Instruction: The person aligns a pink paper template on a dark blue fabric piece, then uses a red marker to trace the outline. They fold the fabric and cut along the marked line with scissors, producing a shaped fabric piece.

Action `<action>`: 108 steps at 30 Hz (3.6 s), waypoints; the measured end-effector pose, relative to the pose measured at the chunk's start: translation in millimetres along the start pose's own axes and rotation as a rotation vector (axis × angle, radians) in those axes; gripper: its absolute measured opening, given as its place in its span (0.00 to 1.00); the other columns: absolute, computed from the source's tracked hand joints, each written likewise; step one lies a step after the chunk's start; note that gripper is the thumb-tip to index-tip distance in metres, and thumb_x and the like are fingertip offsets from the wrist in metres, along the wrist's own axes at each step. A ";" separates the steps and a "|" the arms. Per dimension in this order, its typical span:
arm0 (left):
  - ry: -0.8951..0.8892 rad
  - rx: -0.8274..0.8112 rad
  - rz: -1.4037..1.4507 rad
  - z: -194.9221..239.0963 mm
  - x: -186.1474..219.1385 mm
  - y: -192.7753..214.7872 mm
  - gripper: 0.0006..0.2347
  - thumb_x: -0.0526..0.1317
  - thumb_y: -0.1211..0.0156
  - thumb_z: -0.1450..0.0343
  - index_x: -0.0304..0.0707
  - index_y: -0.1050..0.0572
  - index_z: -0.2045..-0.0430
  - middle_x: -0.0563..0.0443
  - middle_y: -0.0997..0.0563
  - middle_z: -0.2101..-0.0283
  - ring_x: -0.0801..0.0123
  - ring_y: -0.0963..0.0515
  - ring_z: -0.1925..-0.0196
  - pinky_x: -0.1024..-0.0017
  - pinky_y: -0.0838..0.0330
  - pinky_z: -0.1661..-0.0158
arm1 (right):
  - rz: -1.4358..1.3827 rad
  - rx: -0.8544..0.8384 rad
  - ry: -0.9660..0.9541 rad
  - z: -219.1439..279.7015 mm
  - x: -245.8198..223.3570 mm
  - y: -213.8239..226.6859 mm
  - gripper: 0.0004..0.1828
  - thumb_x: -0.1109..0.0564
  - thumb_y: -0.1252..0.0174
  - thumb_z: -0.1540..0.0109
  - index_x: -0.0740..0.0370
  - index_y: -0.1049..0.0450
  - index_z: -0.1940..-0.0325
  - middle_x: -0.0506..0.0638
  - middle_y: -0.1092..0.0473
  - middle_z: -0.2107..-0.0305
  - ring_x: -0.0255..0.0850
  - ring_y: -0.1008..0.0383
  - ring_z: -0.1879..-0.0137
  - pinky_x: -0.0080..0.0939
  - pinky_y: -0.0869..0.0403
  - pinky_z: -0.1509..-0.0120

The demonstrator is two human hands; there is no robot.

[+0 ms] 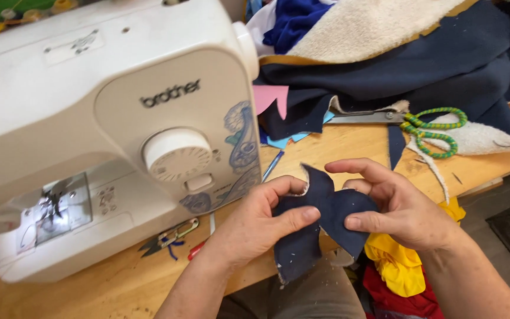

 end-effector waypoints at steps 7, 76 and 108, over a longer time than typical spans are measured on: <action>-0.264 0.204 -0.310 52.2 11.2 36.1 0.03 0.39 0.38 0.27 0.43 0.24 0.68 0.61 0.25 0.67 0.80 0.29 0.65 0.79 0.32 0.63 | -0.004 -0.274 -0.198 -7.0 24.6 -31.4 0.48 0.67 0.27 0.48 0.61 0.40 0.26 0.58 0.21 0.62 0.41 0.18 0.60 0.40 0.17 0.57; -0.381 0.595 -0.736 117.2 -2.1 86.4 0.08 0.35 0.29 0.35 0.44 0.15 0.64 0.60 0.21 0.68 0.74 0.19 0.65 0.78 0.29 0.65 | 0.882 -0.138 0.008 -17.2 50.3 -34.6 0.12 0.65 0.39 0.51 0.52 0.32 0.72 0.44 0.18 0.63 0.35 0.17 0.54 0.38 0.23 0.51; 0.026 0.524 -0.783 60.6 -82.4 66.5 0.26 0.42 0.34 0.33 0.50 0.28 0.36 0.56 0.22 0.50 0.68 0.22 0.45 0.69 0.23 0.48 | 0.872 -0.200 0.120 5.0 57.7 54.9 0.20 0.54 0.28 0.46 0.54 0.16 0.49 0.49 0.27 0.45 0.41 0.24 0.38 0.40 0.21 0.40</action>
Point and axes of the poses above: each hand's wrist, its own z-axis away from the middle knuckle, its own y-axis out of the back of the hand, x = y × z, the point moved 9 cm from there along -z, towards the middle knuckle
